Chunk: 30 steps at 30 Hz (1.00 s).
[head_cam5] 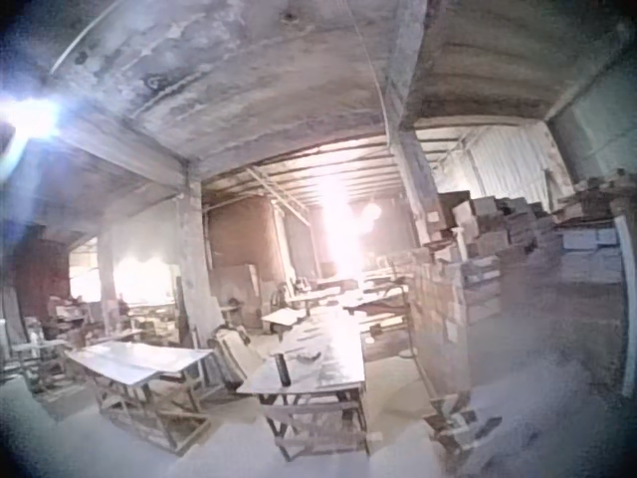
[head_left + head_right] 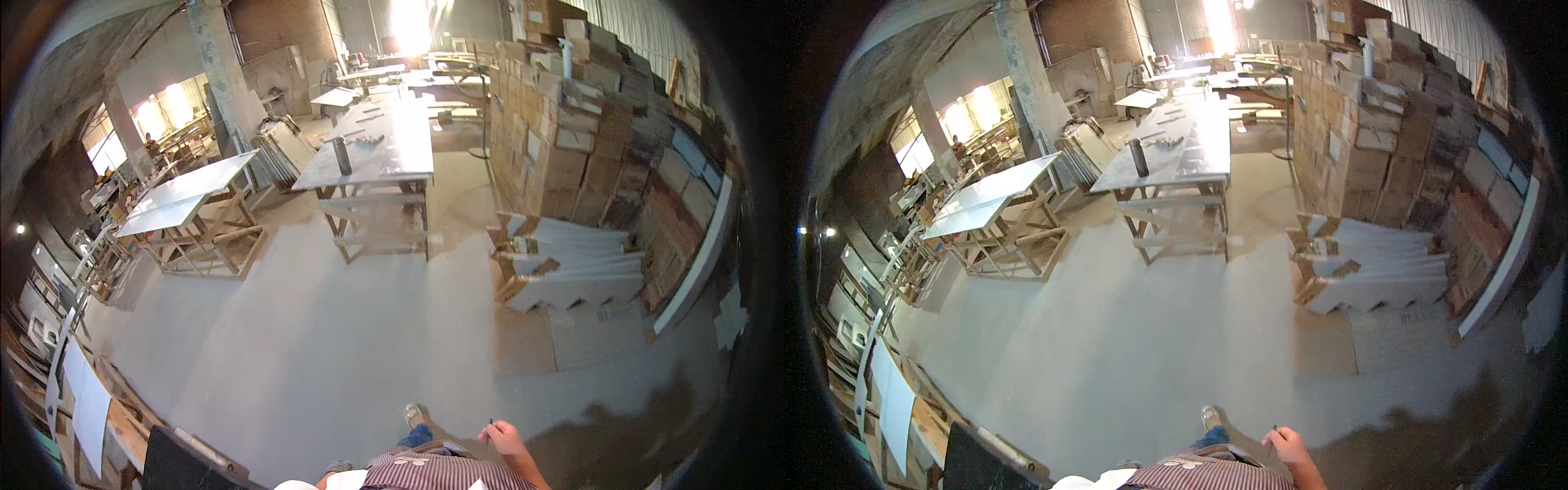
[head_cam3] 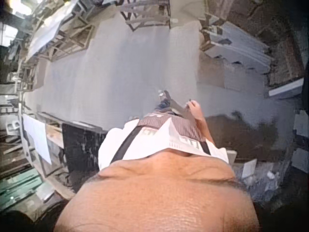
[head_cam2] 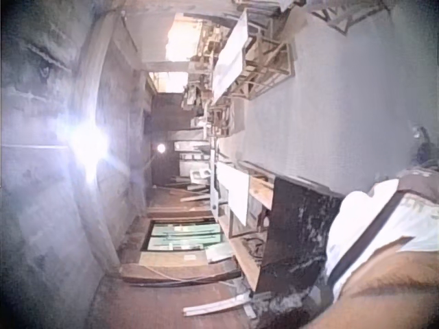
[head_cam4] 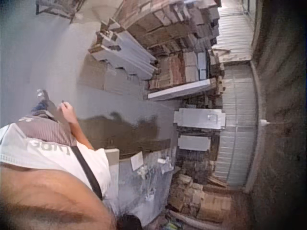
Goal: The person scrapes and smooths the edges and surface of a large marble slab using a blue plastic scraper and a metal scraper. They move around the slab, applying pressure to remove residue and clean the surface.
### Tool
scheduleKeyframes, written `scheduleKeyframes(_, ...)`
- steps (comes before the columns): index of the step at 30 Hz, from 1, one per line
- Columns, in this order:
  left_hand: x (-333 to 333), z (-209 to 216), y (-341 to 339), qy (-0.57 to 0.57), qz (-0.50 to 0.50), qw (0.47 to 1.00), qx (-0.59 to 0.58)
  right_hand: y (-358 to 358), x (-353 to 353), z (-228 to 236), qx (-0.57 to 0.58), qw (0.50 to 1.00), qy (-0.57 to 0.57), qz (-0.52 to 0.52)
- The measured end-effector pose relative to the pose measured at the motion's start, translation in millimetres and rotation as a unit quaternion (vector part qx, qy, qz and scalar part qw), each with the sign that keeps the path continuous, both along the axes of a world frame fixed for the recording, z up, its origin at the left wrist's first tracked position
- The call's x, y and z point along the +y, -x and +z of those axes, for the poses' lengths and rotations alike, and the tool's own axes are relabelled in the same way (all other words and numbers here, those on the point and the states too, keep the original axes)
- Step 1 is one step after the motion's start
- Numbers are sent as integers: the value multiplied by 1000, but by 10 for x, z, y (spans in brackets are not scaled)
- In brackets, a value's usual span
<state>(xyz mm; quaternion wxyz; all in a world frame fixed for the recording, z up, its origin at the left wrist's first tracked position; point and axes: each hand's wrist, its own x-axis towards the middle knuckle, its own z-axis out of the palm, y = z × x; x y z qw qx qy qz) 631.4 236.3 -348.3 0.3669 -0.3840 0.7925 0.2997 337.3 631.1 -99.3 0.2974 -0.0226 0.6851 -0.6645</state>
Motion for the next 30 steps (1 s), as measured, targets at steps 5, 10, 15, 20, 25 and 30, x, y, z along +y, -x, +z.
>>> scheduleKeyframes(5,-1037,145,1057,7,17,999,-40,942,-661,136,49,982,-179,18)
scheduleKeyframes(10,-1979,64,1914,107,-143,984,-17,2001,-1827,430,-31,991,-129,1)
scheduleKeyframes(15,-2551,241,2618,61,35,997,-38,3122,-2880,-113,12,981,-180,64)
scheduleKeyframes(20,-3077,212,2937,-7,348,938,-11,4359,-4440,-456,132,942,-191,241)
scheduleKeyframes(25,-3605,533,3304,-16,550,833,58,5035,-6557,-18,228,863,-148,427)
scheduleKeyframes(30,-4389,830,3697,-9,660,738,142,5094,-8216,535,147,863,-56,480)
